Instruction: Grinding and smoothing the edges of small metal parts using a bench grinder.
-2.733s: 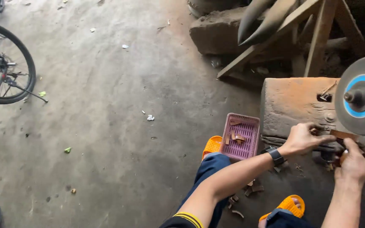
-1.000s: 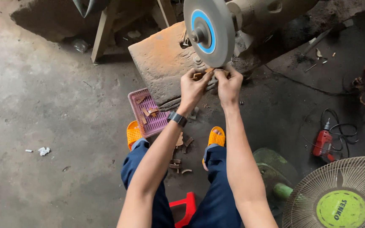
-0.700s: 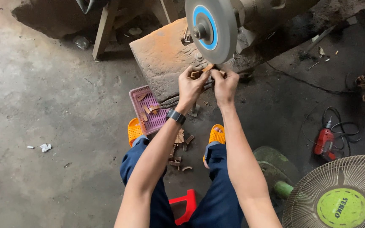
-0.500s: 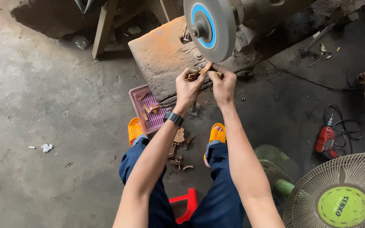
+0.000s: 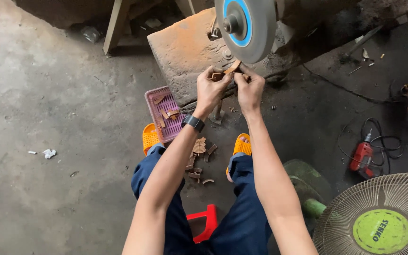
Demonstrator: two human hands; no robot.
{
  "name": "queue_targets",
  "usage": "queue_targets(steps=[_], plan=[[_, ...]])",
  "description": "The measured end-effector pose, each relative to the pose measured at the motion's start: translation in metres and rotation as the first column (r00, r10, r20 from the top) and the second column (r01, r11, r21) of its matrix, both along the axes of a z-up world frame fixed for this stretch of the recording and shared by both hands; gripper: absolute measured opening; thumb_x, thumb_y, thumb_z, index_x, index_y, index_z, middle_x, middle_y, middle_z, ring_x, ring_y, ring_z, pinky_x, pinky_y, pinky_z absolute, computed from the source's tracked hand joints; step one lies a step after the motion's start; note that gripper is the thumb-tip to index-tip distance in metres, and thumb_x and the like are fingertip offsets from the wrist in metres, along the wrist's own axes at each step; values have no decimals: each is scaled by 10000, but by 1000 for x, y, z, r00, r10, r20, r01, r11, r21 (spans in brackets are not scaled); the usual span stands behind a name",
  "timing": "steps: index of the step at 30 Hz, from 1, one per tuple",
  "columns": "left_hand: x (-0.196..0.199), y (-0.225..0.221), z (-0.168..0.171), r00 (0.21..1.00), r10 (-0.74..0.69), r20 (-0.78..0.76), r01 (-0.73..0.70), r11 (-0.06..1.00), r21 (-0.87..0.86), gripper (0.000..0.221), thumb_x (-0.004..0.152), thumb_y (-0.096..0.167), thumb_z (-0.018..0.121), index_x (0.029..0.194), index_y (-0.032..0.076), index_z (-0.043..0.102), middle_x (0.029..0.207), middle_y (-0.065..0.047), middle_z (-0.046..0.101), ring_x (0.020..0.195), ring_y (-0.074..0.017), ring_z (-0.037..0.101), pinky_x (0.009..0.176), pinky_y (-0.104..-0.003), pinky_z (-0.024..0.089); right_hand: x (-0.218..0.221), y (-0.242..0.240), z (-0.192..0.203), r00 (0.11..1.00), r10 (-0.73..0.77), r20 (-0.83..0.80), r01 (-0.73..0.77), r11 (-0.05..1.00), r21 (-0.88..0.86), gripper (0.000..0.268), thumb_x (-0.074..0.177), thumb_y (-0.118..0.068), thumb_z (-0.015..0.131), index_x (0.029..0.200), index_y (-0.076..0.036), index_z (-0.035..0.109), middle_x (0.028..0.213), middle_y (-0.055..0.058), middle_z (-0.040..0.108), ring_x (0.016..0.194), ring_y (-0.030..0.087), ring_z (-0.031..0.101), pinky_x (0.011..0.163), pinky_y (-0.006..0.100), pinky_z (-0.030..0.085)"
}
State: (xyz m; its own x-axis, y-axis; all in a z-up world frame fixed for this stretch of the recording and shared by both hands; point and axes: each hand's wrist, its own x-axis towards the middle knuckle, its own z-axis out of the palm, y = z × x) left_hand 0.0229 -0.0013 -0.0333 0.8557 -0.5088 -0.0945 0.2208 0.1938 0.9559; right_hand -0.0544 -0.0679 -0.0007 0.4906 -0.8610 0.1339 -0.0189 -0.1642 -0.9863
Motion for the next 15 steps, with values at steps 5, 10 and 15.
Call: queue_targets(steps=[5, 10, 15], plan=[[-10, 0, 9, 998, 11, 68, -15, 998, 56, 256, 674, 157, 794, 793, 12, 620, 596, -91, 615, 535, -77, 533, 423, -241, 447, -5, -8, -9, 1000, 3, -23, -2, 999, 52, 257, 703, -3, 579, 927, -30, 702, 614, 59, 573, 518, 62, 474, 366, 219, 401], [-11, -24, 9, 999, 23, 39, -22, 1000, -17, 216, 672, 160, 782, 778, 40, 637, 603, -59, 618, 564, -66, 545, 463, -227, 465, -3, -20, -4, 996, -64, 59, 56, 990, 126, 174, 722, 4, 569, 847, -8, 690, 506, 28, 472, 419, 61, 418, 362, 226, 358], [-14, 0, 15, 998, 40, 55, -42, 999, 21, 209, 684, 142, 772, 791, 35, 627, 628, -88, 628, 584, -88, 562, 486, -255, 483, 3, 22, 55, 998, -55, 25, 53, 996, 66, 135, 714, -53, 635, 803, -91, 730, 532, 42, 559, 532, 54, 448, 435, 220, 360]])
